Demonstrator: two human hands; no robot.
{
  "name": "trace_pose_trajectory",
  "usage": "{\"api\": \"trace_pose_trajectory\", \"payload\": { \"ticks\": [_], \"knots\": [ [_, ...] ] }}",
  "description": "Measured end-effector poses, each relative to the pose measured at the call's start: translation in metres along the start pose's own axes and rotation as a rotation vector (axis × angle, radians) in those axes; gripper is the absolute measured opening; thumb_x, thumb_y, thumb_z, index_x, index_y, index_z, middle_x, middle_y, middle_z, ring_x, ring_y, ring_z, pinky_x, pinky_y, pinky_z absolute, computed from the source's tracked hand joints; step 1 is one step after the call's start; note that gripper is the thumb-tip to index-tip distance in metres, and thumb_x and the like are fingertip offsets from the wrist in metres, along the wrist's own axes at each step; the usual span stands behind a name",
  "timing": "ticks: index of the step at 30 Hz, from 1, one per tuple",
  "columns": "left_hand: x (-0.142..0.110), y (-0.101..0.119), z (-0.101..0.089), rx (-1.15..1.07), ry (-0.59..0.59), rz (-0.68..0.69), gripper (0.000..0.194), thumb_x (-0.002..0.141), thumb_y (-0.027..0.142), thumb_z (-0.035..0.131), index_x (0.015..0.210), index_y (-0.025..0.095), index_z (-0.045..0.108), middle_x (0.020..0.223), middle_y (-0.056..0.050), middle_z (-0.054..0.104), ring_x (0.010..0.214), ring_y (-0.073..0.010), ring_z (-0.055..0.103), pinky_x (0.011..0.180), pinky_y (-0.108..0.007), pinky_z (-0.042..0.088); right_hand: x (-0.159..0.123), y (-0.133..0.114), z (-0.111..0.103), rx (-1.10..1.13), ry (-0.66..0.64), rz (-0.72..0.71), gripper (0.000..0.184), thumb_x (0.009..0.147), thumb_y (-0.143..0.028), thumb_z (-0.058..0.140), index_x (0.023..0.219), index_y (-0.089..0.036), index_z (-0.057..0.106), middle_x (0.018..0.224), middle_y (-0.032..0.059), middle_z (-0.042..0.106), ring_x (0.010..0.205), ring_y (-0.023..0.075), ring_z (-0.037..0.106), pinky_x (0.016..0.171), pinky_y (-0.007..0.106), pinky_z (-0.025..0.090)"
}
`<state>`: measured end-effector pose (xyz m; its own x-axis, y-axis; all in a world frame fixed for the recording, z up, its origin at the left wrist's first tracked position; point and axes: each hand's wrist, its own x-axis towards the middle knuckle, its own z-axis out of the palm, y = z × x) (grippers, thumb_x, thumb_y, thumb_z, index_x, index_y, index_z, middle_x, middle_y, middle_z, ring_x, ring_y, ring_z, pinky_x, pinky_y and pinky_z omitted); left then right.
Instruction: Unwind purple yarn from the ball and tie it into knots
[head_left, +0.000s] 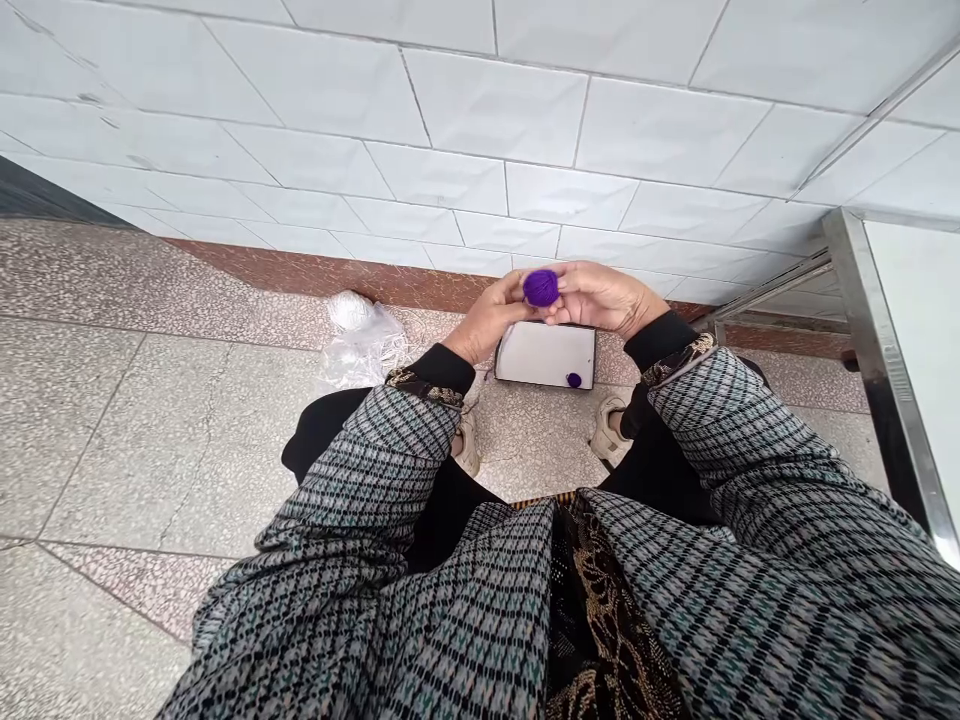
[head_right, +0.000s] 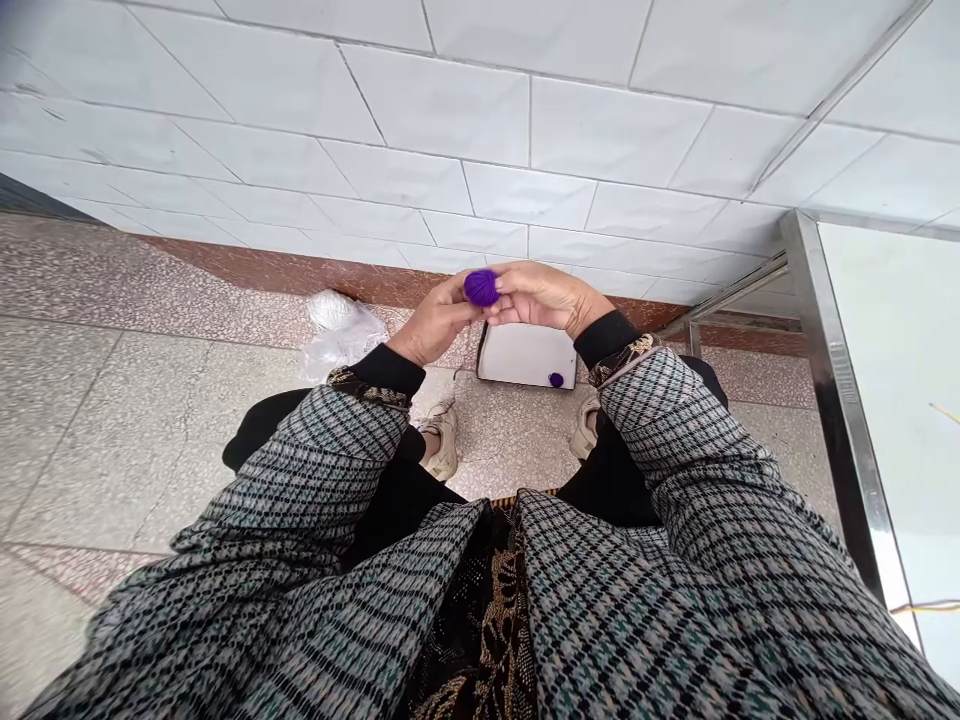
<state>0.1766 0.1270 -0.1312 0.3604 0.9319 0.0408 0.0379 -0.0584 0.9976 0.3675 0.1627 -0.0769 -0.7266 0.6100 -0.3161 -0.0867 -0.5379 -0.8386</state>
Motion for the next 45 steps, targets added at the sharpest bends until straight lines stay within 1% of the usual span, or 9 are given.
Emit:
{"api": "trace_pose_trajectory", "payload": {
  "ticks": [6, 17, 20, 23, 27, 30, 38, 41, 45],
  "knots": [
    [-0.002, 0.007, -0.001, 0.294, 0.184, 0.045, 0.020, 0.096, 0.029, 0.053, 0.100, 0.017, 0.068, 0.068, 0.003, 0.049, 0.064, -0.0139, 0.043, 0.066, -0.028, 0.040, -0.002, -0.008, -0.002, 0.103, 0.221, -0.103, 0.023, 0.086, -0.026, 0.078, 0.095, -0.017, 0.060, 0.077, -0.0004, 0.064, 0.071, 0.0101, 0.061, 0.073, 0.021, 0.059],
    [0.005, -0.031, -0.016, 0.527, -0.298, -0.228, 0.019, 0.088, 0.023, 0.049, 0.085, 0.019, 0.067, 0.084, -0.007, 0.072, 0.083, -0.0210, 0.066, 0.081, -0.032, 0.054, -0.012, -0.043, -0.023, -0.080, 0.641, -0.463, 0.029, 0.093, -0.048, 0.073, 0.096, -0.023, 0.059, 0.090, 0.0022, 0.067, 0.087, 0.0159, 0.066, 0.077, 0.026, 0.058],
    [0.007, -0.034, -0.023, 0.533, -0.093, -0.199, 0.043, 0.081, 0.017, 0.055, 0.120, 0.017, 0.071, 0.135, -0.015, 0.071, 0.137, -0.0295, 0.059, 0.119, -0.045, 0.046, -0.009, -0.033, -0.020, -0.035, 0.519, -0.369, 0.016, 0.091, -0.031, 0.073, 0.094, -0.020, 0.063, 0.084, 0.0014, 0.066, 0.080, 0.0112, 0.061, 0.081, 0.024, 0.055],
    [0.008, -0.025, -0.020, 0.283, 0.070, -0.066, 0.067, 0.083, 0.016, 0.056, 0.149, 0.019, 0.055, 0.158, -0.015, 0.056, 0.150, -0.0299, 0.048, 0.125, -0.050, 0.041, -0.003, -0.013, -0.002, -0.064, 0.252, -0.054, 0.020, 0.082, -0.018, 0.078, 0.096, -0.016, 0.065, 0.081, 0.0023, 0.067, 0.073, 0.0119, 0.060, 0.077, 0.026, 0.058],
    [0.008, -0.013, -0.007, 0.031, 0.138, -0.049, 0.044, 0.095, 0.026, 0.052, 0.137, 0.019, 0.060, 0.109, -0.010, 0.072, 0.099, -0.0218, 0.070, 0.092, -0.039, 0.058, 0.005, 0.000, 0.016, 0.002, 0.164, 0.026, 0.017, 0.086, -0.013, 0.074, 0.098, -0.014, 0.063, 0.075, 0.0004, 0.064, 0.069, 0.0120, 0.061, 0.074, 0.025, 0.061],
    [0.004, -0.005, -0.002, 0.078, 0.228, -0.083, 0.024, 0.096, 0.026, 0.049, 0.111, 0.019, 0.066, 0.070, 0.000, 0.056, 0.061, -0.0147, 0.052, 0.066, -0.029, 0.049, 0.010, -0.005, 0.013, 0.104, 0.290, -0.085, 0.017, 0.091, -0.016, 0.073, 0.095, -0.017, 0.057, 0.077, -0.0010, 0.063, 0.069, 0.0099, 0.060, 0.076, 0.023, 0.061],
    [-0.006, 0.020, -0.001, 0.538, -0.057, 0.104, 0.017, 0.086, 0.023, 0.051, 0.073, 0.018, 0.061, 0.074, -0.003, 0.065, 0.074, -0.0163, 0.057, 0.078, -0.029, 0.047, 0.022, 0.002, 0.003, -0.306, 0.570, -0.115, 0.023, 0.087, -0.002, 0.070, 0.096, -0.019, 0.057, 0.082, -0.0014, 0.062, 0.069, 0.0102, 0.056, 0.071, 0.022, 0.055],
    [-0.006, 0.019, -0.011, 0.610, -0.069, 0.150, 0.018, 0.085, 0.024, 0.053, 0.068, 0.019, 0.058, 0.071, -0.003, 0.063, 0.070, -0.0168, 0.054, 0.073, -0.030, 0.044, 0.021, 0.011, 0.005, -0.677, 0.344, 0.124, 0.026, 0.075, 0.006, 0.070, 0.085, -0.017, 0.063, 0.075, -0.0005, 0.061, 0.066, 0.0121, 0.053, 0.061, 0.024, 0.049],
    [-0.003, 0.017, -0.030, 0.642, 0.048, 0.082, 0.017, 0.086, 0.023, 0.053, 0.070, 0.019, 0.058, 0.071, -0.003, 0.062, 0.072, -0.0180, 0.053, 0.075, -0.030, 0.044, 0.011, 0.007, 0.009, -0.482, 0.052, 0.131, 0.020, 0.076, 0.000, 0.070, 0.088, -0.016, 0.066, 0.076, -0.0007, 0.064, 0.064, 0.0097, 0.054, 0.058, 0.020, 0.049]
  ]
}}
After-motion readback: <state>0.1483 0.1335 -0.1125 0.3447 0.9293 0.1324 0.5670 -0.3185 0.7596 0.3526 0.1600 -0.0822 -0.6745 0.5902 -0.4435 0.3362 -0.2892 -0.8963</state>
